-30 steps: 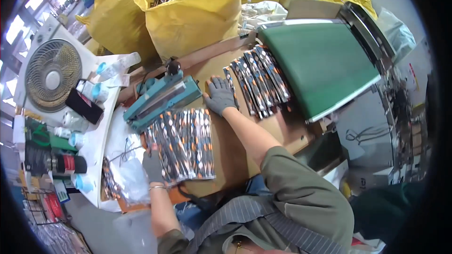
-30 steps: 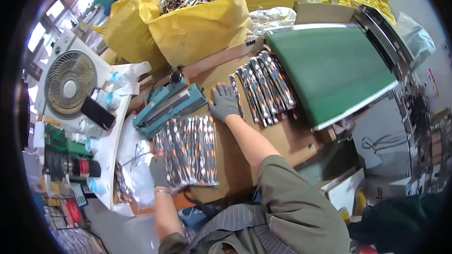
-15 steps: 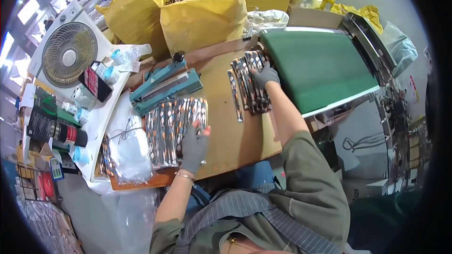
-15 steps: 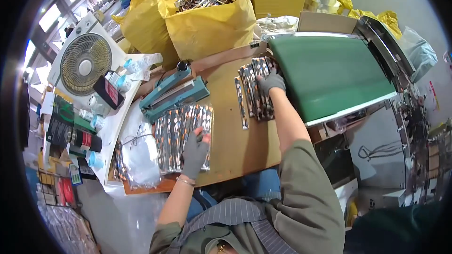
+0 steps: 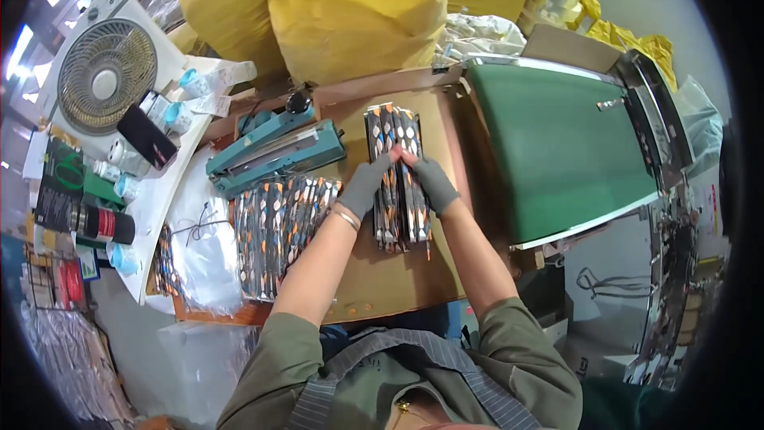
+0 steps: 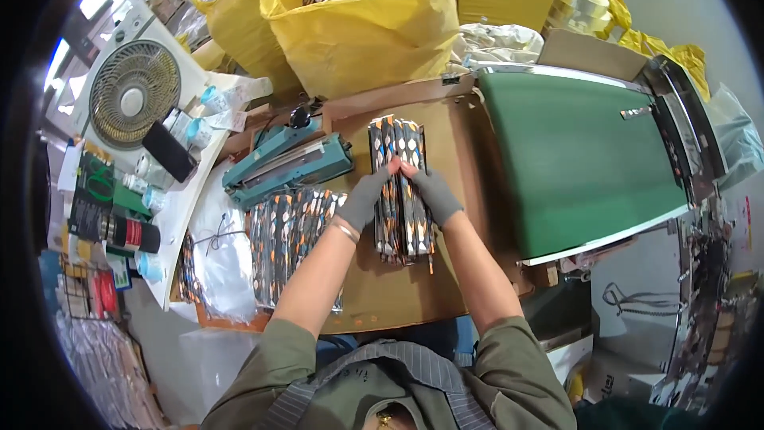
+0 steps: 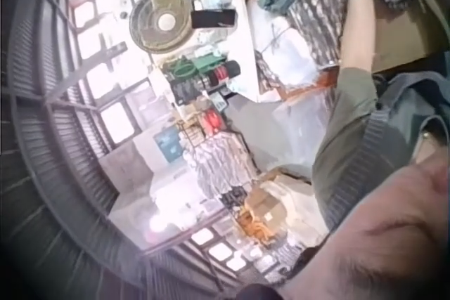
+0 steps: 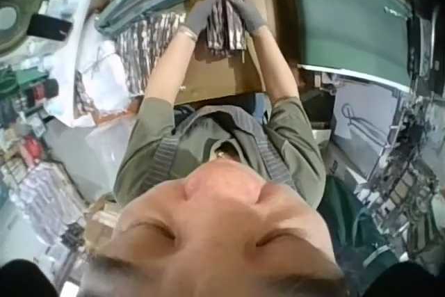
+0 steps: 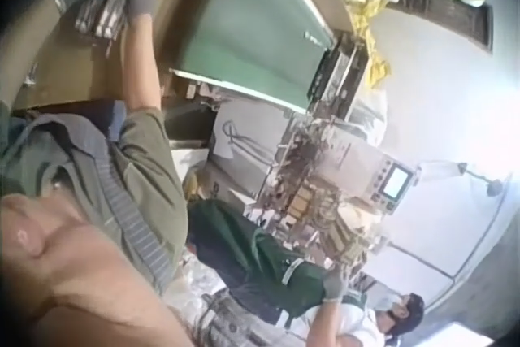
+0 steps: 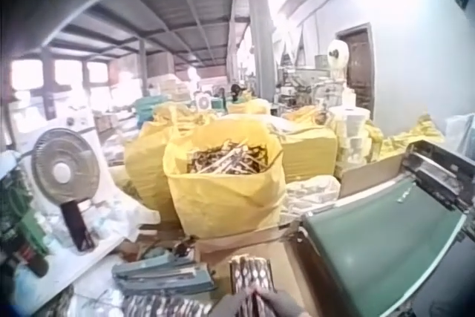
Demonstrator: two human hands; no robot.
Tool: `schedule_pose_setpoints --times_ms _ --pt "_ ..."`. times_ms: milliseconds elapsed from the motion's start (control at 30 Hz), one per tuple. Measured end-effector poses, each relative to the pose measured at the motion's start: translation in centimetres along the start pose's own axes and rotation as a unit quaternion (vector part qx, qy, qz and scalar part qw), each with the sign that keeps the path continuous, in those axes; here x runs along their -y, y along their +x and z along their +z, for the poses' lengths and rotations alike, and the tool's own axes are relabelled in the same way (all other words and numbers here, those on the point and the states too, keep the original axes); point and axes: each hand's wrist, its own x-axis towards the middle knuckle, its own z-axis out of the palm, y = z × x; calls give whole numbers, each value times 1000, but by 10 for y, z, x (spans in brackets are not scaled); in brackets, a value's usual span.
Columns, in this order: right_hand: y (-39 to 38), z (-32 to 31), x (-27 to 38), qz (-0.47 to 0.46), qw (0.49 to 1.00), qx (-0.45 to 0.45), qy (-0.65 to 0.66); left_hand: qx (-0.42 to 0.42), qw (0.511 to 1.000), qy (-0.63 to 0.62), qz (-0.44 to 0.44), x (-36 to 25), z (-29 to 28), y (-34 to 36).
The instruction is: Gathering bundles of pens, placing them into plastic bags, and sealing the bags using a heat sealer.
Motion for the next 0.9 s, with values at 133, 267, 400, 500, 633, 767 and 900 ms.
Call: schedule_pose_setpoints --times_ms 133,267,400,500,633,767,900 --pt "-39 36 12 -230 972 31 -39 25 957 115 266 -29 19 -80" --pt "-85 38 39 -208 950 161 -170 105 930 254 246 -45 13 -138" --pt "-121 72 25 -268 927 184 -191 112 863 342 356 -24 13 -155" --pt "-155 112 -1 -196 971 50 -124 148 909 297 251 -10 -3 -190" --pt "-182 144 -2 -200 955 153 -154 218 975 -18 33 23 -19 -257" --pt "-154 131 -37 -18 933 313 -175 135 983 -19 120 50 -37 -289" --pt "-161 141 -67 8 965 256 -54 -105 952 253 133 24 -172 -284"
